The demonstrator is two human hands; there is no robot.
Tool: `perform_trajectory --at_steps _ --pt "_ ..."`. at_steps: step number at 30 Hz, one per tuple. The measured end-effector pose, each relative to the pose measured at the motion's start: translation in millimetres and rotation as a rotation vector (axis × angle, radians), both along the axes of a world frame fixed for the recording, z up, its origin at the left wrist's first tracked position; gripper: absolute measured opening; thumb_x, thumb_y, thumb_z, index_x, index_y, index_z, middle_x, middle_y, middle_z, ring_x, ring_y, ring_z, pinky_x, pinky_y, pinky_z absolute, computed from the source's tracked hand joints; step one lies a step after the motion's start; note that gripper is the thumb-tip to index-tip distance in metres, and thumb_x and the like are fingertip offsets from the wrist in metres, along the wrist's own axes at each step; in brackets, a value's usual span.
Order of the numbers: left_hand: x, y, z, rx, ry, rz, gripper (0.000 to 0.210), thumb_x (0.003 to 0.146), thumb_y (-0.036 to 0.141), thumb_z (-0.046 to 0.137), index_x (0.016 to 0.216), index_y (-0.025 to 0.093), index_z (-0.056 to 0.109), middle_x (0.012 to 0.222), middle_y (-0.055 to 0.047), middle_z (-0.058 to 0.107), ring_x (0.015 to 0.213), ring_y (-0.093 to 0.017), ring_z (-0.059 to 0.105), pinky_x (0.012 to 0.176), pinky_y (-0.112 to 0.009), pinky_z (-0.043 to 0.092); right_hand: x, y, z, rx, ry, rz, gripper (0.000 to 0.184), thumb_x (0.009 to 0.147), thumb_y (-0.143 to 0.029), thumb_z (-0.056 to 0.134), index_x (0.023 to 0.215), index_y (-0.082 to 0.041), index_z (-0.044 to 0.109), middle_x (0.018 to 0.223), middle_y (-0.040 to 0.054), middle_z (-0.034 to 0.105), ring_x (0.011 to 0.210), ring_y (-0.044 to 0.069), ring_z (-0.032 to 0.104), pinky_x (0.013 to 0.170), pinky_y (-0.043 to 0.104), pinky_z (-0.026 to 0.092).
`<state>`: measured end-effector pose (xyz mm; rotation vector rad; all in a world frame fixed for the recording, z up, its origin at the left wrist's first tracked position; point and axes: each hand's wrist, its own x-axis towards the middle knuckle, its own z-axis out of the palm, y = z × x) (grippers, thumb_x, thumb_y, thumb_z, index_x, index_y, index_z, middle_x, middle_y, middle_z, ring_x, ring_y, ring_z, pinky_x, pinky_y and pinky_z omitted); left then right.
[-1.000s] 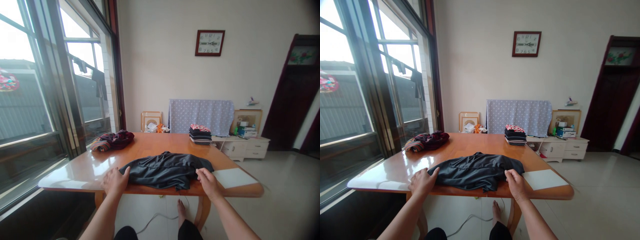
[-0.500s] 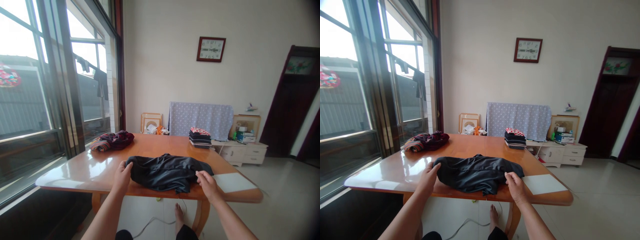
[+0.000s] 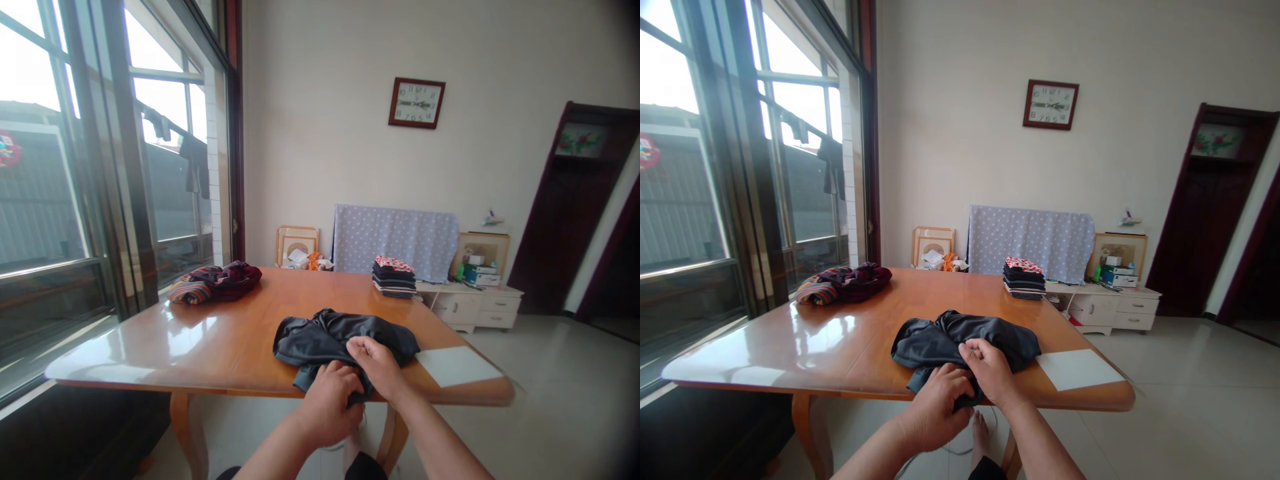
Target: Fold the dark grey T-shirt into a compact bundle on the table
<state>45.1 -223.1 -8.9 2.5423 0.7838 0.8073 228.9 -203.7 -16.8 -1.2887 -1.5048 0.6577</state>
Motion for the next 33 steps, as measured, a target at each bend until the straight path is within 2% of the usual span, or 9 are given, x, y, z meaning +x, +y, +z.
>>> perform_trajectory --at_steps 4,8,14,16,19,23,27,30,33 --pt "-0.1 -4.8 -4.4 -0.083 0.098 -0.053 0.010 0.078 0.026 0.066 0.087 0.026 0.071 0.096 0.000 0.074 0.102 -0.023 0.060 0.089 -0.033 0.042 2.4 11.3 -18.8 -0.094 -0.143 -0.011 0.024 0.078 -0.039 0.067 0.090 -0.018 0.071 0.068 -0.0006 0.063 0.062 0.015 0.055 0.060 0.026 0.042" --pt "-4.9 -3.5 0.8 -0.162 0.024 -0.030 0.010 0.084 0.035 0.065 0.087 0.027 0.071 0.096 0.003 0.074 0.098 -0.019 0.062 0.087 -0.030 0.042 4.2 15.8 -23.9 0.027 -0.203 -0.048 0.014 0.078 -0.031 0.060 0.072 -0.020 0.067 0.070 -0.0003 0.064 0.069 0.017 0.057 0.064 0.026 0.042" --pt "-9.2 6.7 -4.6 -0.102 -0.096 0.147 0.017 0.087 0.030 0.060 0.073 0.021 0.057 0.088 -0.002 0.065 0.085 -0.017 0.060 0.074 -0.027 0.042 43.2 33.5 -10.9 0.129 0.228 -0.505 0.033 0.084 -0.050 0.054 0.094 -0.021 0.066 0.086 0.0026 0.071 0.080 0.021 0.063 0.074 0.029 0.048" --pt "-10.4 10.7 -10.8 -0.091 -0.112 0.165 0.016 0.086 0.027 0.059 0.072 0.021 0.054 0.089 -0.003 0.063 0.083 -0.017 0.059 0.071 -0.026 0.042 69.2 38.4 -13.0 0.134 0.275 -0.680 0.035 0.082 -0.051 0.053 0.096 -0.020 0.065 0.095 0.0053 0.072 0.088 0.022 0.064 0.078 0.030 0.049" --pt "-12.5 15.6 -17.7 -0.084 -0.143 0.198 0.016 0.089 0.026 0.055 0.074 0.022 0.052 0.088 -0.002 0.060 0.079 -0.016 0.058 0.070 -0.027 0.042 104.6 35.8 -24.5 0.097 0.254 -0.782 0.034 0.080 -0.048 0.054 0.095 -0.020 0.064 0.099 0.0091 0.072 0.092 0.025 0.064 0.079 0.033 0.048" --pt "-15.2 22.1 -16.2 0.026 -0.177 0.365 0.013 0.093 0.030 0.049 0.087 0.024 0.058 0.094 -0.005 0.061 0.090 -0.022 0.058 0.079 -0.032 0.044 122.9 23.4 -34.6 0.035 0.142 -0.771 0.025 0.074 -0.044 0.061 0.086 -0.023 0.067 0.088 0.0082 0.072 0.083 0.026 0.065 0.075 0.035 0.047" --pt "-12.0 26.2 -11.1 0.127 -0.117 0.368 0.030 0.088 0.028 0.056 0.117 0.028 0.060 0.120 -0.007 0.062 0.115 -0.027 0.053 0.098 -0.041 0.039 97.9 17.3 -16.7 0.143 -0.159 -0.748 0.034 0.081 -0.046 0.058 0.102 -0.021 0.068 0.101 0.0101 0.072 0.084 0.024 0.065 0.078 0.035 0.047" --pt "-6.1 25.9 -12.6 0.127 -0.008 0.341 0.043 0.082 0.026 0.062 0.125 0.030 0.059 0.122 -0.006 0.063 0.118 -0.029 0.051 0.101 -0.042 0.035 62.2 16.4 3.1 0.216 -0.280 -0.553 0.040 0.088 -0.049 0.053 0.113 -0.021 0.067 0.108 0.0108 0.071 0.083 0.022 0.065 0.080 0.034 0.048" --pt "-3.1 24.9 -17.7 0.117 0.080 0.347 0.040 0.080 0.023 0.061 0.120 0.028 0.061 0.113 -0.006 0.065 0.108 -0.028 0.055 0.094 -0.041 0.035 32.9 17.2 11.6 0.177 -0.416 -0.325 0.054 0.083 -0.046 0.062 0.132 -0.024 0.060 0.125 0.0109 0.067 0.100 0.025 0.065 0.085 0.034 0.047"
